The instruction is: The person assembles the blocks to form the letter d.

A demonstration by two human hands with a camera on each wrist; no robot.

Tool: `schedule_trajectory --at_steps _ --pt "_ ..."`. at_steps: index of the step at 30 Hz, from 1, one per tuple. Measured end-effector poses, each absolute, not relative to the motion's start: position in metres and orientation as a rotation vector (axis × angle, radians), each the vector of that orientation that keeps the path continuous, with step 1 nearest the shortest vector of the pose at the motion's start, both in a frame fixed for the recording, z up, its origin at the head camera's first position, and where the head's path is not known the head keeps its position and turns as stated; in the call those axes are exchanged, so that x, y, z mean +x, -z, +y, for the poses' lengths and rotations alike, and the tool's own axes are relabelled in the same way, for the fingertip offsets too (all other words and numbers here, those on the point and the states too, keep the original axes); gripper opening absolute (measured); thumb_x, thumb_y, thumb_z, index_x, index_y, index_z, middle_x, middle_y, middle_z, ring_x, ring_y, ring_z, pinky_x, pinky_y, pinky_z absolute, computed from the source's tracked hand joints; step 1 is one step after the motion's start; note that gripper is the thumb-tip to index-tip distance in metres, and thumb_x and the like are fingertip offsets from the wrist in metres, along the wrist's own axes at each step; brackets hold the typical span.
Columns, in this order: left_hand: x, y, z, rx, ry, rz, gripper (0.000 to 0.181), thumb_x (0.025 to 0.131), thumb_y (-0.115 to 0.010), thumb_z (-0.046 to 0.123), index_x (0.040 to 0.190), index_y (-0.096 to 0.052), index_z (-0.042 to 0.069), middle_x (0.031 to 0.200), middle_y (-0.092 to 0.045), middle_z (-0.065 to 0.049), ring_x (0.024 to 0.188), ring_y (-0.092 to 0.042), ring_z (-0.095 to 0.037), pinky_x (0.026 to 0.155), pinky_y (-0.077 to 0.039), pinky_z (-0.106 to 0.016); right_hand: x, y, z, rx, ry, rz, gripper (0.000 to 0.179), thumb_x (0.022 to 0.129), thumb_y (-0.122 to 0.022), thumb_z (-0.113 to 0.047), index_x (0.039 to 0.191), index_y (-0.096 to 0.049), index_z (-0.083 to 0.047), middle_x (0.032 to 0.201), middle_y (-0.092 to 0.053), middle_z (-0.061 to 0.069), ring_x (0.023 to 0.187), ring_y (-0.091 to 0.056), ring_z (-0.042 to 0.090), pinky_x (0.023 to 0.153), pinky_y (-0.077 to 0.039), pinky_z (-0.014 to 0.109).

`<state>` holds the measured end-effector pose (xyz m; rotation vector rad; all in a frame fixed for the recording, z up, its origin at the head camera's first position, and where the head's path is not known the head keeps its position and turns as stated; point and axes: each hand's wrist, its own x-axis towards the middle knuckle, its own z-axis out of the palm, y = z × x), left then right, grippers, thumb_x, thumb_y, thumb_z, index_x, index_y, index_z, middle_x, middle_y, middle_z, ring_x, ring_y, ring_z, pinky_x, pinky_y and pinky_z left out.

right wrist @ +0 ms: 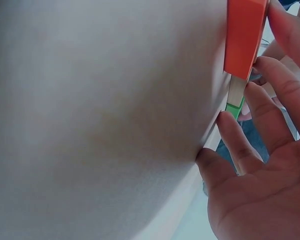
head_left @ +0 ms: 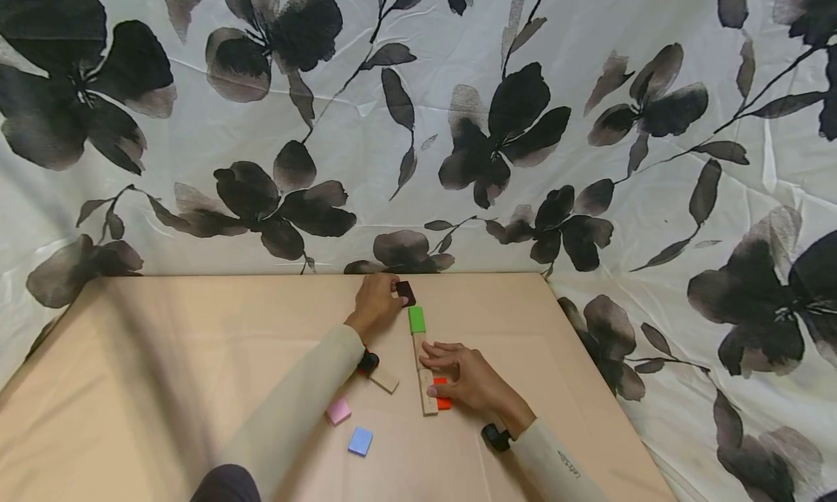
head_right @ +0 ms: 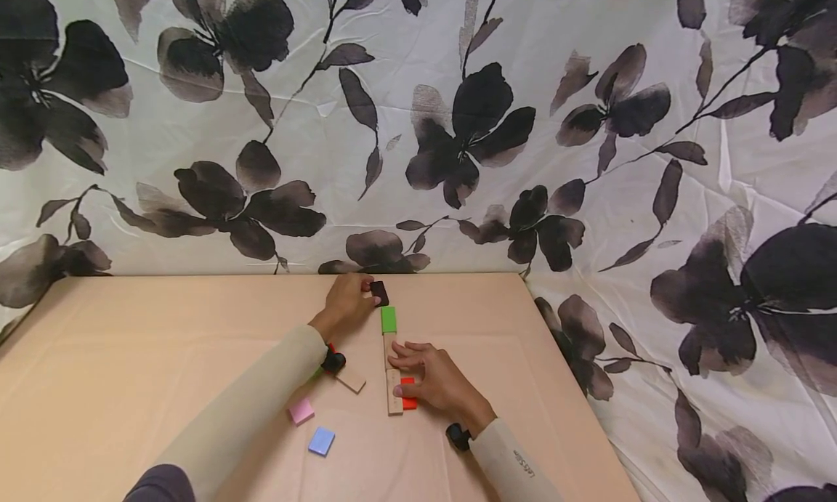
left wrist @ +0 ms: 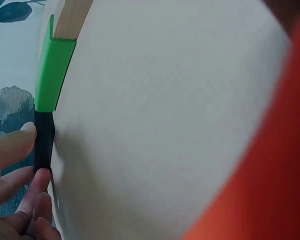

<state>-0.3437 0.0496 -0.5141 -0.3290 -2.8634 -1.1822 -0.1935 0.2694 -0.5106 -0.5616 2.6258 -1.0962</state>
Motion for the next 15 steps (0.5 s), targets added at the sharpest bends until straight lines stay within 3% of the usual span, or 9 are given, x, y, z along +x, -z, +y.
schedule_trajectory --at_steps 15 --pt "-0.3424 0.5119 0.0535 -0.493 1.172 -2.868 0.044 0.094 -0.081 0.017 0.136 -0.072 0.006 0.112 -0.075 -0.011 0.114 -0.064 -0.030 0.101 -0.052 -0.045 -0.1942 0.5117 0.2674 -0.570 1.096 2.637 0.061 0.086 -0.089 -0.026 0.142 -0.068 -0.016 0.162 -0.051 -0.004 0.157 -0.040 0.031 0.124 -0.032 0.061"
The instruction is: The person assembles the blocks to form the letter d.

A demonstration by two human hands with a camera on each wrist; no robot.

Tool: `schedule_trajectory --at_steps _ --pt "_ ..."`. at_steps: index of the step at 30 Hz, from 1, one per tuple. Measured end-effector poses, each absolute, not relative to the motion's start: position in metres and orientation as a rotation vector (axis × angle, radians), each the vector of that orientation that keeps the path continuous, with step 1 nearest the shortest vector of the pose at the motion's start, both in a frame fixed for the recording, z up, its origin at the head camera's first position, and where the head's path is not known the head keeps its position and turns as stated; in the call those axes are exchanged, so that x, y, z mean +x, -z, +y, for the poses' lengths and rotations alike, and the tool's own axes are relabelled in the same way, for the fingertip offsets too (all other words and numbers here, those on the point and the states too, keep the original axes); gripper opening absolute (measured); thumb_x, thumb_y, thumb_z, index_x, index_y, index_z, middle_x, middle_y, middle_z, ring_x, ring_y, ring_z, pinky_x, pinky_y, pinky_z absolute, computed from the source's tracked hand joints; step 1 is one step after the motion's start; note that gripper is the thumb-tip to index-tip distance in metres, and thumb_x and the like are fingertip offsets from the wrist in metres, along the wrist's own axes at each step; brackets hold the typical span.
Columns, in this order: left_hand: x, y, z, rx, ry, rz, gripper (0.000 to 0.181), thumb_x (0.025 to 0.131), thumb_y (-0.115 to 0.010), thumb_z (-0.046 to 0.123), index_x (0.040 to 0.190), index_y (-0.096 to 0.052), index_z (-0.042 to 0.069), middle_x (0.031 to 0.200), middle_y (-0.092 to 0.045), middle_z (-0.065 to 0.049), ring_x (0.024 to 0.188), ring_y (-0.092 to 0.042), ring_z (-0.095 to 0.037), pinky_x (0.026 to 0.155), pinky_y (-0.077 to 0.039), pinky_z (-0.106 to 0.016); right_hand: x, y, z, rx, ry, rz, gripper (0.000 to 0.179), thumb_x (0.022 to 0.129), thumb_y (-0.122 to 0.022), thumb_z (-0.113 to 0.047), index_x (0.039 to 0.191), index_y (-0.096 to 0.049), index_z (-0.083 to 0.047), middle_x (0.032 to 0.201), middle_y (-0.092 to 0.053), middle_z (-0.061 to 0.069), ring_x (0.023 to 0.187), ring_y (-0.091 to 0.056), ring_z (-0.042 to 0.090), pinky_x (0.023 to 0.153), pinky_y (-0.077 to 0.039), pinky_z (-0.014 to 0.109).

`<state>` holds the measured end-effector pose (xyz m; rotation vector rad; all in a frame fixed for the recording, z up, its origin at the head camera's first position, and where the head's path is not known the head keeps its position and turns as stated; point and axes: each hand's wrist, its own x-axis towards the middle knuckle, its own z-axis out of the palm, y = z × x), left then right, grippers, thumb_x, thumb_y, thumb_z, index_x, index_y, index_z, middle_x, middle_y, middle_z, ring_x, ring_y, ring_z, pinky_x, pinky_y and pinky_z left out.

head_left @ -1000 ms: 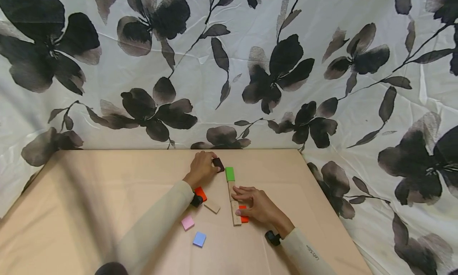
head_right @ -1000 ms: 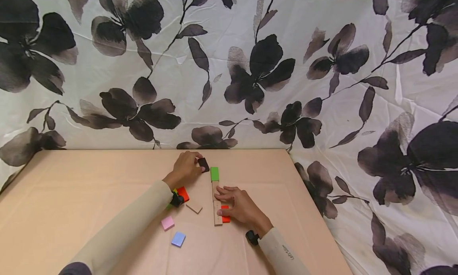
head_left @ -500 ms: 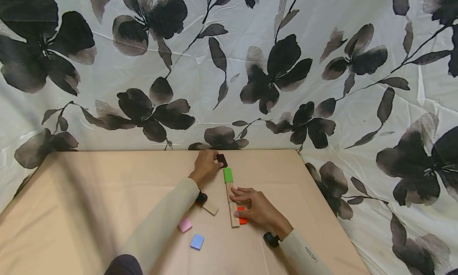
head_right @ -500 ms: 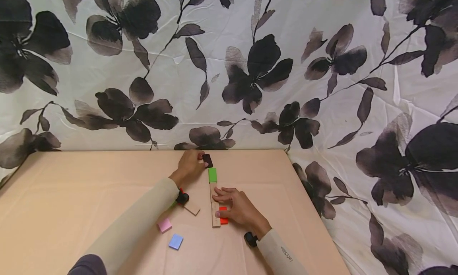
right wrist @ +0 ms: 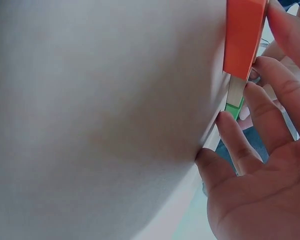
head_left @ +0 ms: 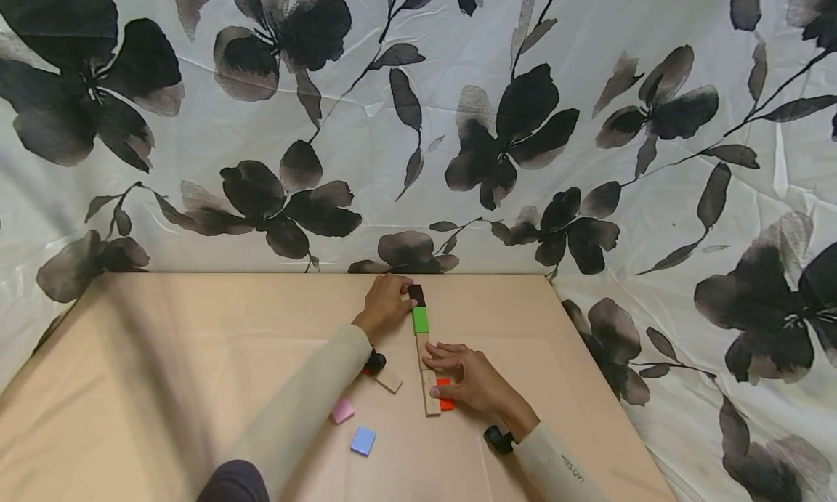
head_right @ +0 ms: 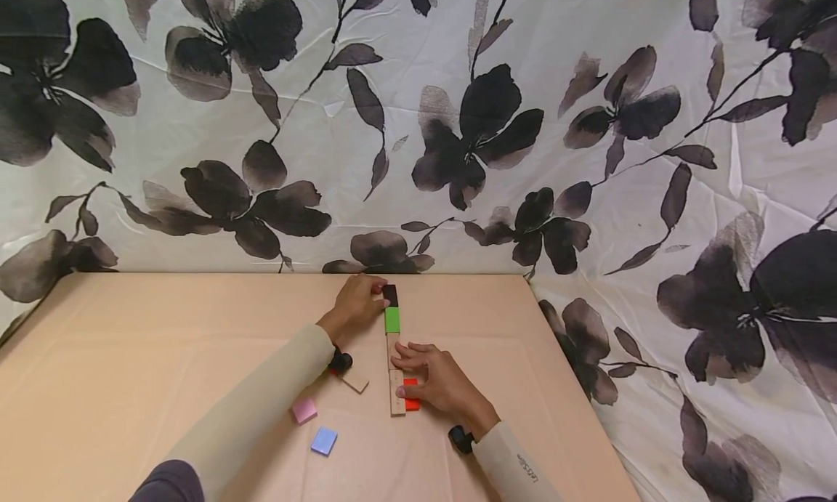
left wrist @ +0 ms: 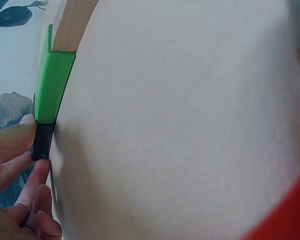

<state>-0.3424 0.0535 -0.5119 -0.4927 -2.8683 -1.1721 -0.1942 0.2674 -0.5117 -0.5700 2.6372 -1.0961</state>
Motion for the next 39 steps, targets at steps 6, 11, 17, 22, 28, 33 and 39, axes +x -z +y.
schedule_trajectory --at_steps 6,11,17,22,28,33,39 --pt "-0.342 0.511 0.053 -0.517 1.164 -2.868 0.045 0.094 -0.081 0.018 0.137 -0.071 0.008 0.114 -0.075 -0.011 0.118 -0.063 -0.032 0.103 -0.050 -0.046 -0.194 0.513 0.269 -0.595 1.089 2.644 0.059 0.087 -0.089 -0.026 0.142 -0.068 -0.016 0.161 -0.052 -0.005 0.157 -0.040 0.030 0.123 -0.034 0.060" --pt "-0.341 0.506 0.051 -0.533 1.133 -2.894 0.044 0.095 -0.081 0.018 0.137 -0.071 0.010 0.111 -0.074 -0.010 0.116 -0.063 -0.032 0.102 -0.050 -0.046 -0.195 0.512 0.269 -0.586 1.089 2.642 0.060 0.086 -0.089 -0.026 0.142 -0.068 -0.018 0.161 -0.052 -0.006 0.157 -0.040 0.029 0.124 -0.034 0.060" --pt "-0.345 0.504 0.047 -0.589 1.029 -2.952 0.046 0.097 -0.078 0.021 0.141 -0.069 0.013 0.108 -0.073 -0.010 0.120 -0.063 -0.034 0.104 -0.051 -0.047 -0.195 0.511 0.268 -0.577 1.084 2.642 0.060 0.086 -0.090 -0.026 0.141 -0.069 -0.017 0.161 -0.052 -0.005 0.157 -0.040 0.029 0.124 -0.033 0.060" --pt "-0.344 0.502 0.045 -0.611 0.966 -2.993 0.048 0.098 -0.077 0.024 0.144 -0.067 0.015 0.109 -0.071 -0.010 0.132 -0.059 -0.038 0.107 -0.050 -0.050 -0.195 0.512 0.269 -0.597 1.091 2.640 0.060 0.087 -0.089 -0.027 0.142 -0.068 -0.017 0.161 -0.052 -0.004 0.156 -0.041 0.031 0.123 -0.033 0.061" --pt "-0.339 0.501 0.044 -0.587 0.999 -2.986 0.050 0.097 -0.078 0.024 0.145 -0.065 0.014 0.121 -0.073 -0.012 0.133 -0.058 -0.037 0.108 -0.050 -0.051 -0.191 0.511 0.268 -0.591 1.103 2.644 0.060 0.086 -0.090 -0.026 0.141 -0.069 -0.016 0.160 -0.053 -0.003 0.156 -0.042 0.031 0.123 -0.034 0.059" --pt "-0.337 0.502 0.043 -0.543 1.050 -2.982 0.056 0.095 -0.080 0.025 0.147 -0.063 0.013 0.106 -0.072 -0.009 0.117 -0.063 -0.032 0.096 -0.052 -0.046 -0.188 0.510 0.265 -0.579 1.104 2.669 0.062 0.083 -0.091 -0.027 0.139 -0.070 -0.015 0.159 -0.055 -0.001 0.155 -0.044 0.031 0.123 -0.036 0.058" --pt "-0.339 0.508 0.042 -0.531 1.068 -2.989 0.052 0.094 -0.081 0.026 0.142 -0.068 0.014 0.104 -0.071 -0.007 0.102 -0.064 -0.026 0.084 -0.052 -0.040 -0.185 0.507 0.261 -0.567 1.136 2.663 0.064 0.080 -0.091 -0.027 0.139 -0.070 -0.014 0.159 -0.055 0.001 0.154 -0.046 0.029 0.122 -0.037 0.055"
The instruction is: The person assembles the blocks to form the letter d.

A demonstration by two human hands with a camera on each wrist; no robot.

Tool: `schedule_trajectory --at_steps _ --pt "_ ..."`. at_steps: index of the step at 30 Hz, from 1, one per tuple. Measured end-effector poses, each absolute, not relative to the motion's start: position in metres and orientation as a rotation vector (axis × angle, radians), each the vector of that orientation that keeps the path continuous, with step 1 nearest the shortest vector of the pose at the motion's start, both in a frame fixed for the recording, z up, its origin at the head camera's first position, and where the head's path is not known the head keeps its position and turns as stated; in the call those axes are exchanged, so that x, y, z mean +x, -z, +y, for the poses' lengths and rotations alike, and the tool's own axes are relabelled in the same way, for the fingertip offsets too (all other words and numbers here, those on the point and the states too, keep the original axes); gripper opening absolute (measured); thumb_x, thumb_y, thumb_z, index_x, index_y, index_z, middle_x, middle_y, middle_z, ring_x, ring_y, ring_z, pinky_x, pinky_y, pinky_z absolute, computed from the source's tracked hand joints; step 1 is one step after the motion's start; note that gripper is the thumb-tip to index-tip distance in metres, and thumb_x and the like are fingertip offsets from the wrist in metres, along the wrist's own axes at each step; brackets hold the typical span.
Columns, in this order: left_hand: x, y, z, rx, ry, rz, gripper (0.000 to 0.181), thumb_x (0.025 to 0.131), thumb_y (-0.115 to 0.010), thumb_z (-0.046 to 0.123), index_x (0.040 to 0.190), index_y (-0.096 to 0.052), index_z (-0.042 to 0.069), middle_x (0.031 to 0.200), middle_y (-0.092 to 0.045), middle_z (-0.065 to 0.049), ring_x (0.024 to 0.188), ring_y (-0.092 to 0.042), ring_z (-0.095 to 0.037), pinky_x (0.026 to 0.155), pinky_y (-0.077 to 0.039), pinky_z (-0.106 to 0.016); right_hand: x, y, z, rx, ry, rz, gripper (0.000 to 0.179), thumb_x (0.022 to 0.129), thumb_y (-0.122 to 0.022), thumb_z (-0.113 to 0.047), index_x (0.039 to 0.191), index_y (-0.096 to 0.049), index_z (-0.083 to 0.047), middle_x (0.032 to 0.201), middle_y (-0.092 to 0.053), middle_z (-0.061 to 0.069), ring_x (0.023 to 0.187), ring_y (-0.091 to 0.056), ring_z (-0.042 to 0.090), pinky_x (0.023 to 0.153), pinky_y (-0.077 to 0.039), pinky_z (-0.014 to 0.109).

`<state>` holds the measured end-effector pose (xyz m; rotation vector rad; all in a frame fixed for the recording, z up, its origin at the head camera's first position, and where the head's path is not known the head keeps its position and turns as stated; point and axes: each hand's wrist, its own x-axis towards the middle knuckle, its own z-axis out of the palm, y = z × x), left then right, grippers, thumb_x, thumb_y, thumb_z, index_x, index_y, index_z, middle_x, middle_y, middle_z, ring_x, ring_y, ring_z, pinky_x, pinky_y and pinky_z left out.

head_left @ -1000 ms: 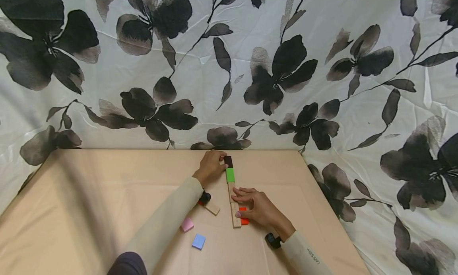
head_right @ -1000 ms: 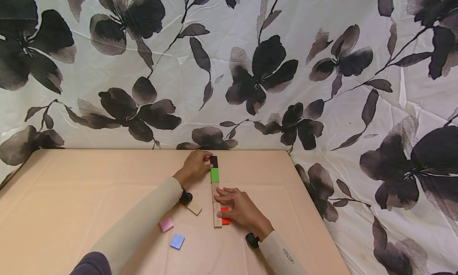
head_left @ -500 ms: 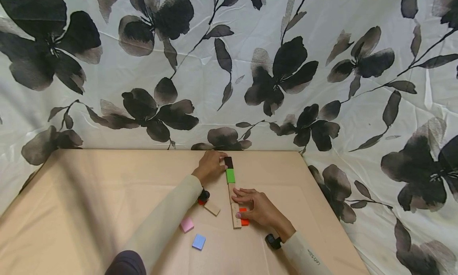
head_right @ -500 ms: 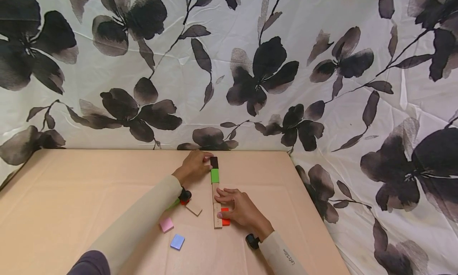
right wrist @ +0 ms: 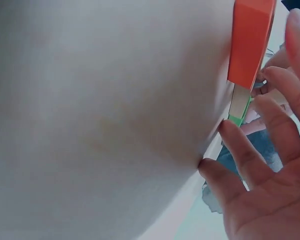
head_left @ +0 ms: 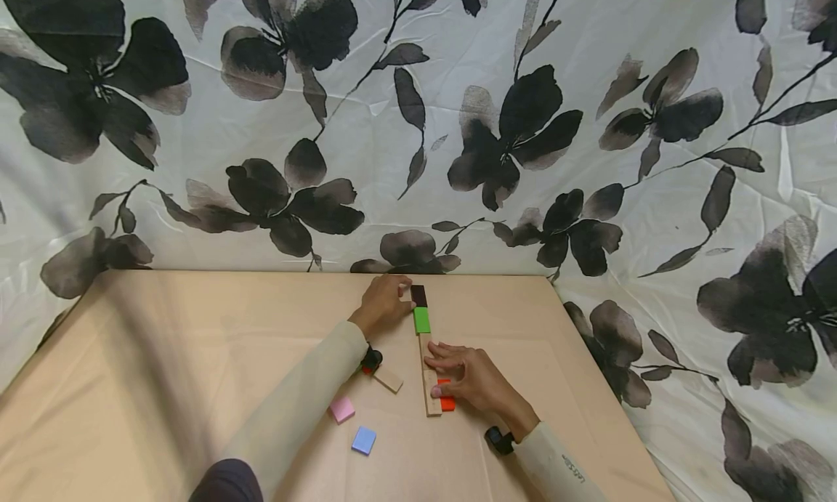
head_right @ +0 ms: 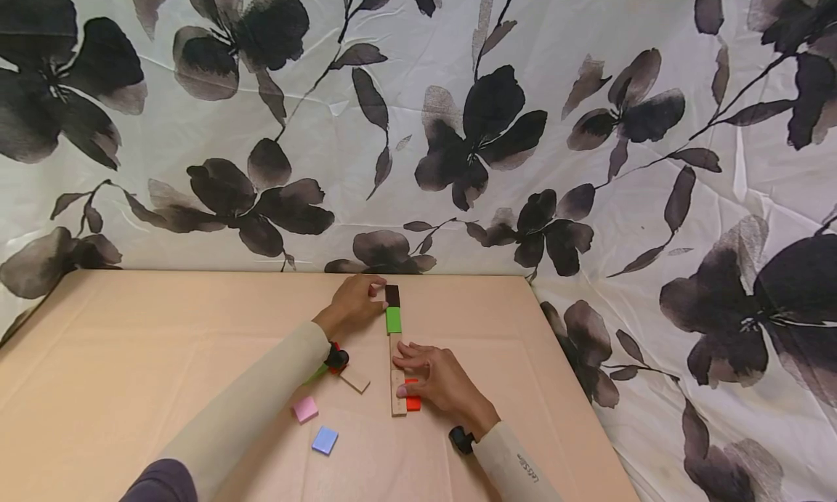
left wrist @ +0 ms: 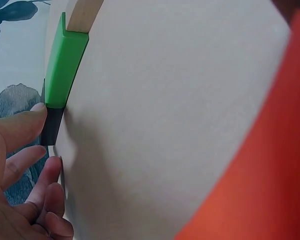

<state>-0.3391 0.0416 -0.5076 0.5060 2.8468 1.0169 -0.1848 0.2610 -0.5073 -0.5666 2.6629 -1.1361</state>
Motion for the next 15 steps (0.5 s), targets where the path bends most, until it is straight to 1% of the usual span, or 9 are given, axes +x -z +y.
schedule_trajectory --at_steps 3,7,12,15 --pt "-0.342 0.510 0.042 0.503 -1.027 2.832 0.052 0.093 -0.082 0.026 0.141 -0.068 0.014 0.104 -0.071 -0.008 0.099 -0.064 -0.025 0.081 -0.050 -0.038 -0.186 0.506 0.261 -0.572 1.171 2.653 0.065 0.082 -0.091 -0.027 0.141 -0.069 -0.015 0.160 -0.053 0.002 0.153 -0.047 0.028 0.121 -0.038 0.054" --pt "-0.343 0.511 0.042 0.478 -1.041 2.816 0.053 0.091 -0.085 0.026 0.140 -0.069 0.013 0.104 -0.071 -0.008 0.099 -0.063 -0.026 0.081 -0.050 -0.037 -0.192 0.502 0.262 -0.539 1.203 2.693 0.067 0.083 -0.090 -0.025 0.144 -0.066 -0.014 0.161 -0.053 0.003 0.152 -0.048 0.030 0.121 -0.039 0.054" --pt "-0.340 0.508 0.039 0.436 -1.081 2.796 0.058 0.088 -0.087 0.026 0.141 -0.067 0.011 0.104 -0.071 -0.007 0.099 -0.063 -0.024 0.082 -0.049 -0.036 -0.214 0.499 0.265 -0.454 1.196 2.777 0.065 0.084 -0.090 -0.021 0.144 -0.066 -0.012 0.155 -0.060 0.004 0.150 -0.050 0.032 0.122 -0.038 0.056" --pt "-0.337 0.506 0.037 0.425 -1.108 2.789 0.060 0.087 -0.088 0.025 0.141 -0.066 0.011 0.104 -0.070 -0.007 0.098 -0.062 -0.024 0.083 -0.049 -0.037 -0.232 0.500 0.265 -0.388 1.232 2.756 0.062 0.088 -0.087 -0.019 0.145 -0.065 -0.010 0.152 -0.062 0.005 0.153 -0.048 0.034 0.125 -0.035 0.057"
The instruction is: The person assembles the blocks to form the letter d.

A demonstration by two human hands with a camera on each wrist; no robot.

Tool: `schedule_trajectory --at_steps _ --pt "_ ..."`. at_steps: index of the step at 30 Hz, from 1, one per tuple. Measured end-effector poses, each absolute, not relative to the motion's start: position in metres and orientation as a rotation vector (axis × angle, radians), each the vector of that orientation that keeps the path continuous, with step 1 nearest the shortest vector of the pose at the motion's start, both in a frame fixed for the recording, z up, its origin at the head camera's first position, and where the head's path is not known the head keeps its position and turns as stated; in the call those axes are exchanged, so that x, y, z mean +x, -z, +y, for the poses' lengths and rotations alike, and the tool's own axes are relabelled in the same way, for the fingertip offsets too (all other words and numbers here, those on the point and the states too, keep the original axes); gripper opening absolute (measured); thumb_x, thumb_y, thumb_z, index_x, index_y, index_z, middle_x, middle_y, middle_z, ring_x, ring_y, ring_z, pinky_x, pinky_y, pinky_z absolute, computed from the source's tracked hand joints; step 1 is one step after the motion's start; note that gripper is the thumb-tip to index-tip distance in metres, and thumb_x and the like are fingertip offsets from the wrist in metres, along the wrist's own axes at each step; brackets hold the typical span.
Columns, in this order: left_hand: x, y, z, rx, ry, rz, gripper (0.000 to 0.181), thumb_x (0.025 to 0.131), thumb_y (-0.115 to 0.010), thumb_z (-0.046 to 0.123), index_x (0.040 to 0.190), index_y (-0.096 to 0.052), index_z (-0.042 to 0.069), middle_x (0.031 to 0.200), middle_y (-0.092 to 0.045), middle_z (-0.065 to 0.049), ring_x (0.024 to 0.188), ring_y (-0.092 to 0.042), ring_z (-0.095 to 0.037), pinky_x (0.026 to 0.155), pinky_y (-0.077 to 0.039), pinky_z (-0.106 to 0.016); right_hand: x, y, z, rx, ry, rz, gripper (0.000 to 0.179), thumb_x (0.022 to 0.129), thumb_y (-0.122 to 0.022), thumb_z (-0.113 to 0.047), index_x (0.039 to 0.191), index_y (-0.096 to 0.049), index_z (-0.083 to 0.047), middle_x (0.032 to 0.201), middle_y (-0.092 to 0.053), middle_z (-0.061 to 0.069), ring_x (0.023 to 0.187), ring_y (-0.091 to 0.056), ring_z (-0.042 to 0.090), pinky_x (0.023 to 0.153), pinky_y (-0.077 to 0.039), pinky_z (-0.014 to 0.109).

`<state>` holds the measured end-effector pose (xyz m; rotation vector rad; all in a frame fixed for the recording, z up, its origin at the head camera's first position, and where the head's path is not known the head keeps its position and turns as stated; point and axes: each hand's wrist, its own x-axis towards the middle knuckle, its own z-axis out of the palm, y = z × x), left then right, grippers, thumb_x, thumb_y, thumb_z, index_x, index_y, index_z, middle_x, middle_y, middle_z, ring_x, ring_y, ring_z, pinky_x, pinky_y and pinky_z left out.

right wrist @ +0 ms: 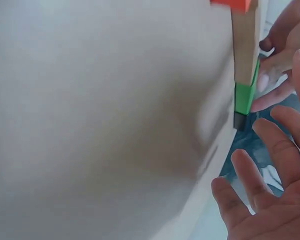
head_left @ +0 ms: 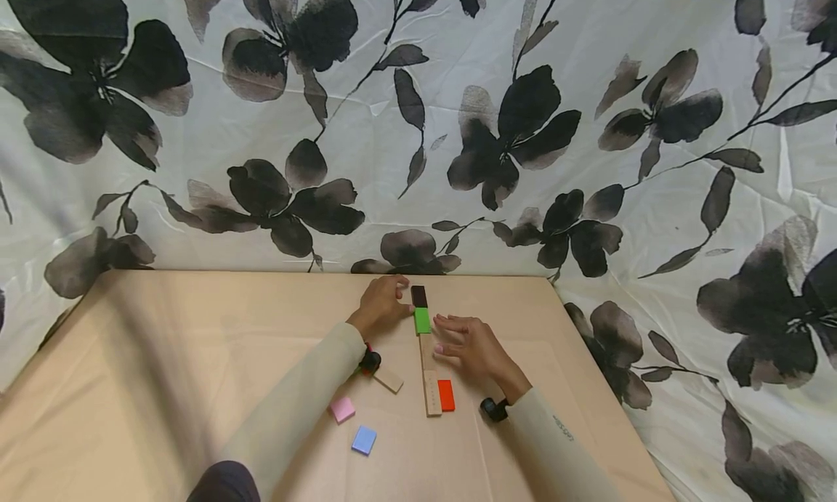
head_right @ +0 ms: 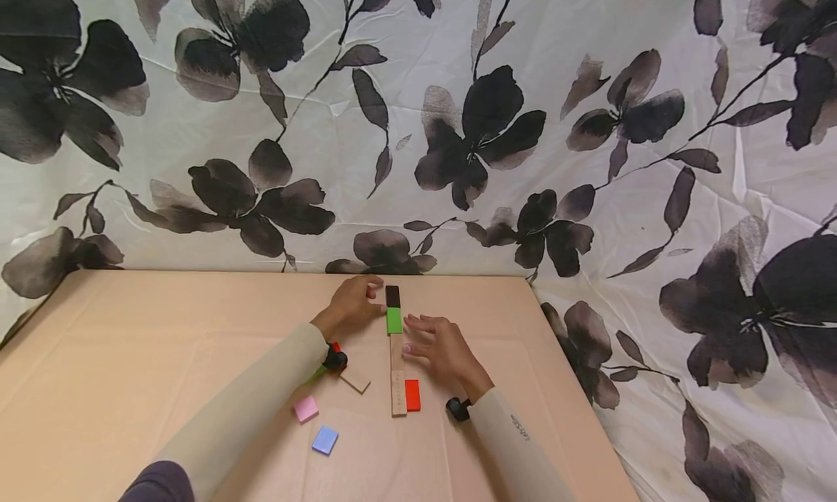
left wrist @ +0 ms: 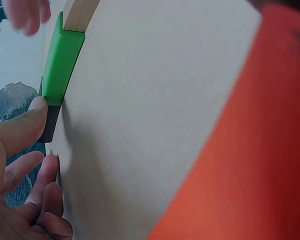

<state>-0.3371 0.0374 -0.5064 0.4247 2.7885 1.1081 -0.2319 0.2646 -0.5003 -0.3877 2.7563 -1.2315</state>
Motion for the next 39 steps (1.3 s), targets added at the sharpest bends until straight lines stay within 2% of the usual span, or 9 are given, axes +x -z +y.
schedule_trajectory --at_steps 7,14,17,24,33,39 --pt "-0.341 0.512 0.037 0.385 -1.163 2.759 0.055 0.087 -0.089 0.027 0.136 -0.067 0.014 0.107 -0.072 -0.007 0.100 -0.064 -0.025 0.088 -0.050 -0.039 -0.266 0.503 0.255 -0.258 1.259 2.755 0.053 0.092 -0.083 -0.016 0.142 -0.068 -0.012 0.148 -0.066 0.006 0.153 -0.047 0.036 0.124 -0.035 0.059" --pt "-0.350 0.521 0.037 0.346 -1.215 2.732 0.034 0.085 -0.091 0.024 0.108 -0.069 0.014 0.105 -0.069 -0.007 0.100 -0.064 -0.027 0.089 -0.048 -0.039 -0.286 0.501 0.244 -0.166 1.253 2.820 0.046 0.092 -0.084 -0.016 0.136 -0.073 -0.013 0.141 -0.071 0.006 0.149 -0.052 0.033 0.123 -0.038 0.055" --pt "-0.352 0.522 0.037 0.339 -1.213 2.729 0.029 0.085 -0.091 0.024 0.102 -0.070 0.015 0.101 -0.066 -0.005 0.097 -0.062 -0.025 0.086 -0.046 -0.038 -0.293 0.503 0.241 -0.154 1.233 2.838 0.043 0.092 -0.084 -0.015 0.134 -0.075 -0.013 0.140 -0.071 0.008 0.147 -0.054 0.034 0.121 -0.040 0.056" --pt "-0.353 0.519 0.038 0.307 -1.166 2.735 0.028 0.085 -0.091 0.027 0.101 -0.071 0.016 0.099 -0.065 -0.003 0.095 -0.060 -0.024 0.086 -0.045 -0.038 -0.297 0.506 0.236 -0.125 1.243 2.836 0.039 0.091 -0.084 -0.012 0.130 -0.077 -0.012 0.142 -0.069 0.013 0.144 -0.056 0.036 0.119 -0.041 0.058" --pt "-0.356 0.516 0.036 0.339 -1.108 2.761 0.028 0.085 -0.091 0.030 0.100 -0.073 0.015 0.096 -0.067 -0.002 0.091 -0.061 -0.021 0.082 -0.047 -0.036 -0.299 0.503 0.233 -0.130 1.206 2.847 0.038 0.092 -0.084 -0.012 0.129 -0.077 -0.012 0.135 -0.072 0.011 0.146 -0.054 0.036 0.122 -0.039 0.057" --pt "-0.355 0.515 0.038 0.366 -1.112 2.759 0.020 0.084 -0.092 0.029 0.093 -0.078 0.018 0.088 -0.068 0.001 0.087 -0.061 -0.018 0.077 -0.045 -0.033 -0.300 0.505 0.235 -0.113 1.169 2.857 0.039 0.091 -0.084 -0.013 0.130 -0.077 -0.015 0.137 -0.071 0.011 0.146 -0.054 0.036 0.122 -0.039 0.056"
